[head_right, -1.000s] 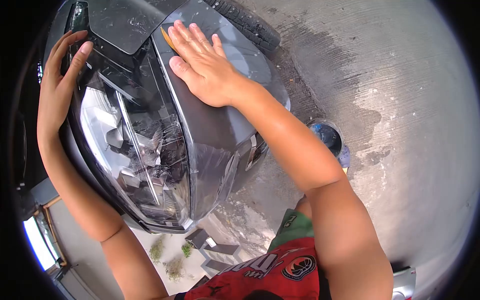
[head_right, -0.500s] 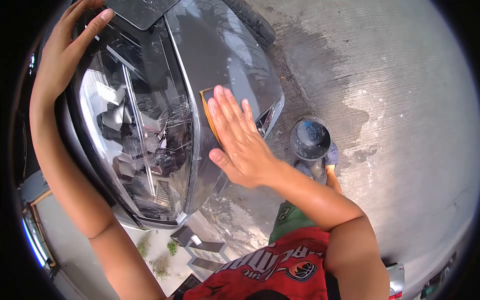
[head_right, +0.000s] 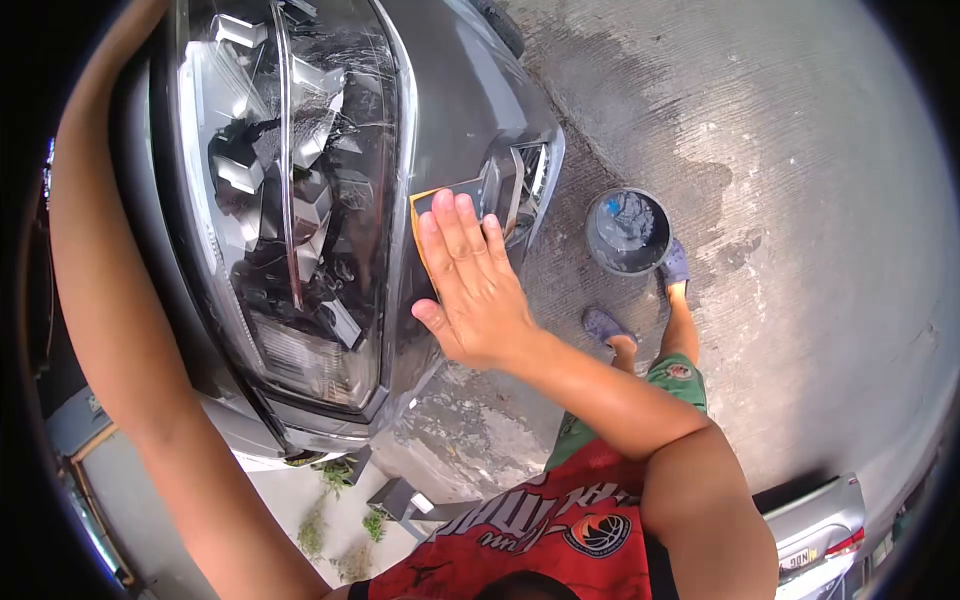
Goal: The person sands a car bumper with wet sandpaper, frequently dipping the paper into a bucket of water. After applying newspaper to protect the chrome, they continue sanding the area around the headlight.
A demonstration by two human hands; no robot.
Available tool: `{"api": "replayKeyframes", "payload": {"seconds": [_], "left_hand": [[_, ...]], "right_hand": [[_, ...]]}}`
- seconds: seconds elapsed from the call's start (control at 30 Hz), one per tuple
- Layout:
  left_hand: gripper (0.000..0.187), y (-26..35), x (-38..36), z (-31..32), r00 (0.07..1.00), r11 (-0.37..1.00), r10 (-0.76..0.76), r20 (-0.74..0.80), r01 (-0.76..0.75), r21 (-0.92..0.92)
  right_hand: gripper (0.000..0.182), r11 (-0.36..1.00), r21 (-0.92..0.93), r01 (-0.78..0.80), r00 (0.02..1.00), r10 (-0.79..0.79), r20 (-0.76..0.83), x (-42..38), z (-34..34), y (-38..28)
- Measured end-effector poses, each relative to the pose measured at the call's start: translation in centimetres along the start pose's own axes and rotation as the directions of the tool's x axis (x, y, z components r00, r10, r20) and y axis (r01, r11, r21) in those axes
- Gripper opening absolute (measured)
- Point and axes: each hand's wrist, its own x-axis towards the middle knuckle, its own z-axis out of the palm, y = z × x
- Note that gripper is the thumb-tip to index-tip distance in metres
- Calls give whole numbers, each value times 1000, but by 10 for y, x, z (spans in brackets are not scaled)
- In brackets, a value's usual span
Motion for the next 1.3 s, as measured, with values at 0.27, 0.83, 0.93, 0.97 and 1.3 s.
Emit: {"api": "replayKeyframes", "payload": {"seconds": [0.27,0.83,0.93,0.97,1.3], "left_hand": [[59,-23,-49,-24,980,978,128,149,-100,-183],[80,-2,-52,-6,996,997,-54,70,58,-58],[79,16,-75,2,991,991,128,-24,-128,27],[79,17,-79,0,986,985,164,-40,-161,54],[78,-45,-48,16,995,986,92,25,-88,-140]], "right_hand": [[86,1000,16,-23,975,26,-220,-5,47,-8],[86,991,-91,-95,971,72,-229,44,20,-18],[83,984,-62,-168,957,148,-250,113,-23,-6],[82,985,-41,-167,948,149,-282,78,0,-21],[82,982,-113,-152,958,117,-263,84,-16,-10]]}}
